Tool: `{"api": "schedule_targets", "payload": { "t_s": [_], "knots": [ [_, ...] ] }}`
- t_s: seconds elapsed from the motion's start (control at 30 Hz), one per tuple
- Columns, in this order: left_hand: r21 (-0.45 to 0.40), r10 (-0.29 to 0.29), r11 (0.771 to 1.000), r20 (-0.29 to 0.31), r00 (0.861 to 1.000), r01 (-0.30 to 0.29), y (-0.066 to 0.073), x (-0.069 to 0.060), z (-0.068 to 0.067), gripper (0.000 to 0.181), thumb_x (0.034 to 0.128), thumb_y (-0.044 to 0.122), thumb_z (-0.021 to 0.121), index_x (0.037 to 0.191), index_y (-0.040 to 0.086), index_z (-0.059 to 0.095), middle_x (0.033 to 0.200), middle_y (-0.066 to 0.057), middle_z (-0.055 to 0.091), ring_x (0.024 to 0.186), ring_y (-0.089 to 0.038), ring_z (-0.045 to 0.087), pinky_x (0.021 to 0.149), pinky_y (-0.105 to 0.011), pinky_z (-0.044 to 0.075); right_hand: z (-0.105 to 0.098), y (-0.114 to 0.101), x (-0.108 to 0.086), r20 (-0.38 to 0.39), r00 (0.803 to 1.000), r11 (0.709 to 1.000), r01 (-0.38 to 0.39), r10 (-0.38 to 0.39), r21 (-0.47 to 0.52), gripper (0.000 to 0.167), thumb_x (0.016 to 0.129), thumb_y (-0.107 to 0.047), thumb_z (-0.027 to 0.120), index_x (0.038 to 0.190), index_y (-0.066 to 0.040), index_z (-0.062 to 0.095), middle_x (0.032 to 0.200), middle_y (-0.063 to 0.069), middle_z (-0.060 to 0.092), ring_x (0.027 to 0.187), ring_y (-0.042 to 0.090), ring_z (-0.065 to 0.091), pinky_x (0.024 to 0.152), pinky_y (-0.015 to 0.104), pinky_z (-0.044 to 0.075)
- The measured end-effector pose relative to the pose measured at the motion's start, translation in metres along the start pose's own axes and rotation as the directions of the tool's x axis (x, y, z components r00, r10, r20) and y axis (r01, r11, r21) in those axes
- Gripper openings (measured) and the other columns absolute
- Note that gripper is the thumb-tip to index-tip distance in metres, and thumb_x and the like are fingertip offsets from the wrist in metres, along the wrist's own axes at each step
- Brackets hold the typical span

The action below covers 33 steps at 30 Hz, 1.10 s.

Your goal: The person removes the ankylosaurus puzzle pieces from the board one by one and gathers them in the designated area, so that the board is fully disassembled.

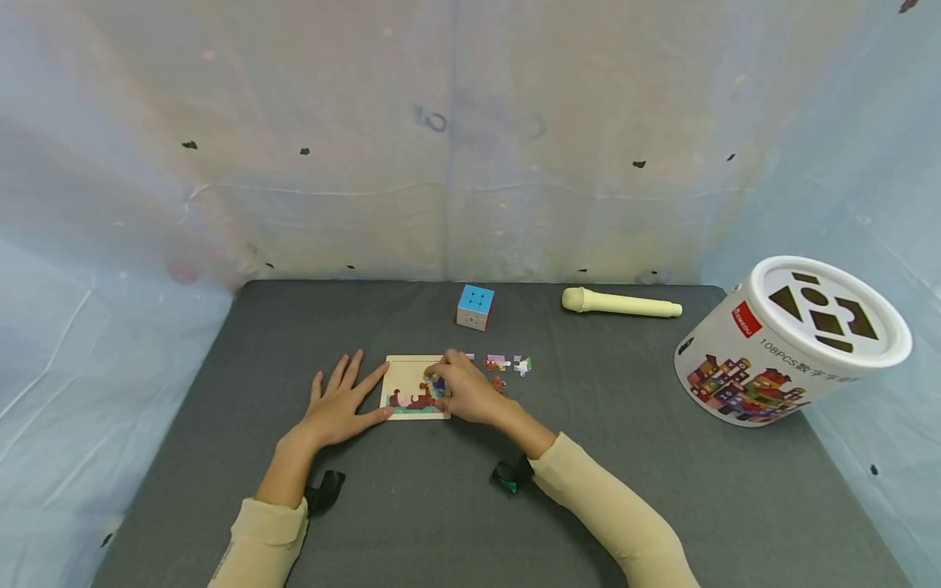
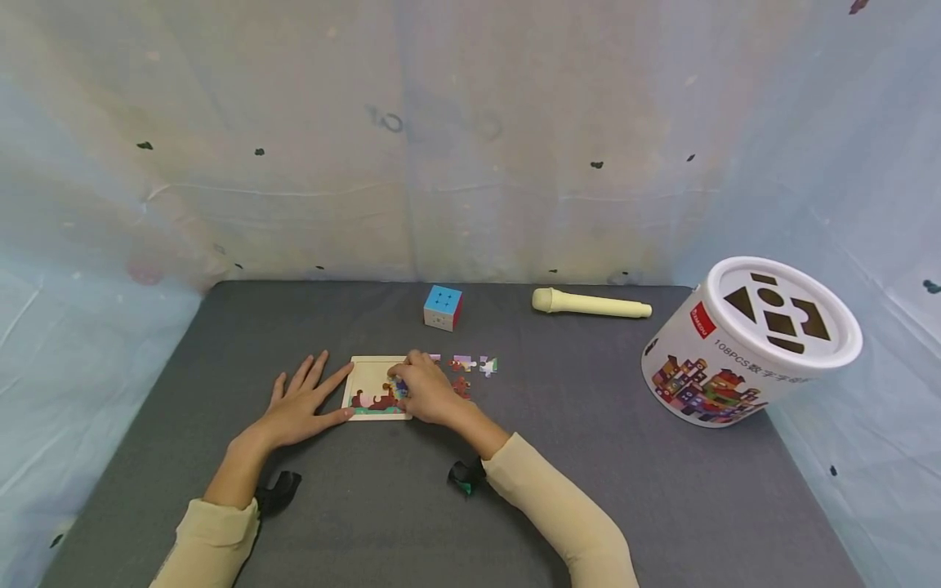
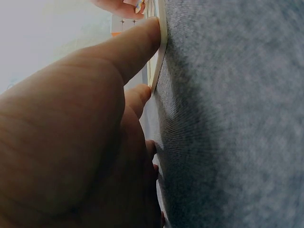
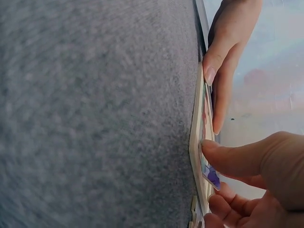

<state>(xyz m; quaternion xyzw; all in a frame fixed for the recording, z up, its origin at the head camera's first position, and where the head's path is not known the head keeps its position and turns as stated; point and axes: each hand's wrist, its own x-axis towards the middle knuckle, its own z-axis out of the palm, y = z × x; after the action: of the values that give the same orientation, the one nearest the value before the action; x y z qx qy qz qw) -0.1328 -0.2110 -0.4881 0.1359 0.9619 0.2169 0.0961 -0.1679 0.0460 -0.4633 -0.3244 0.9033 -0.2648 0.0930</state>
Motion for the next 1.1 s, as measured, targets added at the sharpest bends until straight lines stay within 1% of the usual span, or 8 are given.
{"api": "schedule_targets", "payload": {
  "t_s": [0.13, 0.23, 0.3, 0.47, 0.6, 0.8, 0.97, 1.1],
  "knots": [
    [-0.005, 0.0, 1.0, 0.001, 1.0, 0.0, 0.001, 0.0, -0.001, 0.084, 0.0923, 0.061, 0.059, 0.16, 0.021, 0.028, 0.164, -0.025, 0.003, 0.149, -0.047, -0.001, 0.108, -0.073, -0.007, -0.001, -0.001, 0.001, 0.009, 0.999, 0.999, 0.042, -0.042, 0.018, 0.048, 0.085, -0.002, 0.078, 0.13, -0.002, 0.062, 0.117, 0.011, 0.054, 0.104, 0.024, 0.052, 0.101, 0.039, 0.044],
    [-0.007, 0.0, 1.0, 0.001, 1.0, 0.0, 0.001, 0.0, 0.0, 0.085, 0.0921, 0.062, 0.059, 0.159, 0.021, 0.028, 0.164, -0.025, 0.004, 0.149, -0.048, -0.001, 0.108, -0.073, -0.007, -0.002, -0.002, 0.001, 0.029, 0.997, 0.995, 0.072, -0.075, 0.074, 0.05, 0.086, 0.006, 0.073, 0.133, 0.0, 0.057, 0.117, 0.013, 0.054, 0.095, 0.022, 0.051, 0.077, 0.03, 0.046],
    [-0.006, -0.002, 1.0, 0.0, 1.0, 0.002, 0.001, 0.0, 0.0, 0.084, 0.0922, 0.061, 0.06, 0.159, 0.02, 0.028, 0.164, -0.025, 0.004, 0.149, -0.048, -0.001, 0.108, -0.073, -0.007, -0.003, -0.002, 0.0, 0.035, 0.995, 0.99, 0.086, -0.091, 0.111, 0.048, 0.087, 0.009, 0.071, 0.132, 0.0, 0.057, 0.116, 0.014, 0.054, 0.09, 0.02, 0.05, 0.073, 0.026, 0.044],
    [0.002, -0.003, 1.0, 0.0, 1.0, 0.003, 0.001, -0.001, -0.001, 0.084, 0.0927, 0.059, 0.06, 0.159, 0.02, 0.028, 0.164, -0.025, 0.003, 0.149, -0.047, -0.002, 0.109, -0.073, -0.007, -0.004, -0.001, 0.0, 0.04, 0.993, 0.984, 0.104, -0.111, 0.146, 0.036, 0.088, 0.007, 0.071, 0.123, 0.004, 0.063, 0.11, 0.014, 0.054, 0.082, 0.016, 0.048, 0.071, 0.024, 0.044],
    [-0.017, 0.009, 1.0, -0.012, 1.0, -0.009, 0.0, 0.0, 0.0, 0.083, 0.0923, 0.058, 0.062, 0.159, 0.02, 0.029, 0.164, -0.026, 0.004, 0.149, -0.048, -0.001, 0.108, -0.073, -0.007, -0.002, 0.002, 0.0, 0.036, 0.993, 0.979, 0.105, -0.113, 0.172, 0.034, 0.088, 0.005, 0.073, 0.121, 0.005, 0.065, 0.108, 0.013, 0.055, 0.08, 0.014, 0.052, 0.071, 0.023, 0.047],
    [-0.013, 0.015, 1.0, -0.006, 1.0, -0.016, -0.011, 0.004, 0.009, 0.085, 0.0921, 0.064, 0.057, 0.16, 0.026, 0.025, 0.165, -0.023, 0.001, 0.15, -0.044, -0.005, 0.109, -0.072, -0.01, 0.001, 0.009, 0.001, -0.006, 0.989, 0.966, 0.147, -0.149, 0.211, 0.03, 0.092, -0.003, 0.071, 0.121, 0.006, 0.066, 0.107, 0.013, 0.056, 0.079, 0.013, 0.052, 0.069, 0.022, 0.046],
    [-0.003, 0.011, 1.0, 0.006, 1.0, -0.011, -0.015, 0.006, 0.012, 0.086, 0.0913, 0.068, 0.055, 0.161, 0.028, 0.023, 0.165, -0.021, -0.001, 0.15, -0.043, -0.007, 0.108, -0.072, -0.012, 0.003, 0.011, 0.001, -0.048, 0.987, 0.961, 0.158, -0.152, 0.225, 0.023, 0.097, 0.005, 0.059, 0.118, 0.007, 0.068, 0.106, 0.015, 0.059, 0.079, 0.015, 0.056, 0.067, 0.023, 0.046],
    [-0.002, 0.017, 1.0, -0.006, 1.0, -0.017, -0.013, 0.005, 0.011, 0.086, 0.091, 0.069, 0.054, 0.16, 0.028, 0.024, 0.165, -0.022, 0.0, 0.15, -0.044, -0.005, 0.108, -0.072, -0.01, 0.003, 0.009, 0.001, -0.087, 0.99, 0.956, 0.126, -0.106, 0.263, 0.025, 0.095, 0.009, 0.06, 0.117, 0.005, 0.069, 0.108, 0.014, 0.062, 0.09, 0.02, 0.06, 0.073, 0.025, 0.05]
  ]
}}
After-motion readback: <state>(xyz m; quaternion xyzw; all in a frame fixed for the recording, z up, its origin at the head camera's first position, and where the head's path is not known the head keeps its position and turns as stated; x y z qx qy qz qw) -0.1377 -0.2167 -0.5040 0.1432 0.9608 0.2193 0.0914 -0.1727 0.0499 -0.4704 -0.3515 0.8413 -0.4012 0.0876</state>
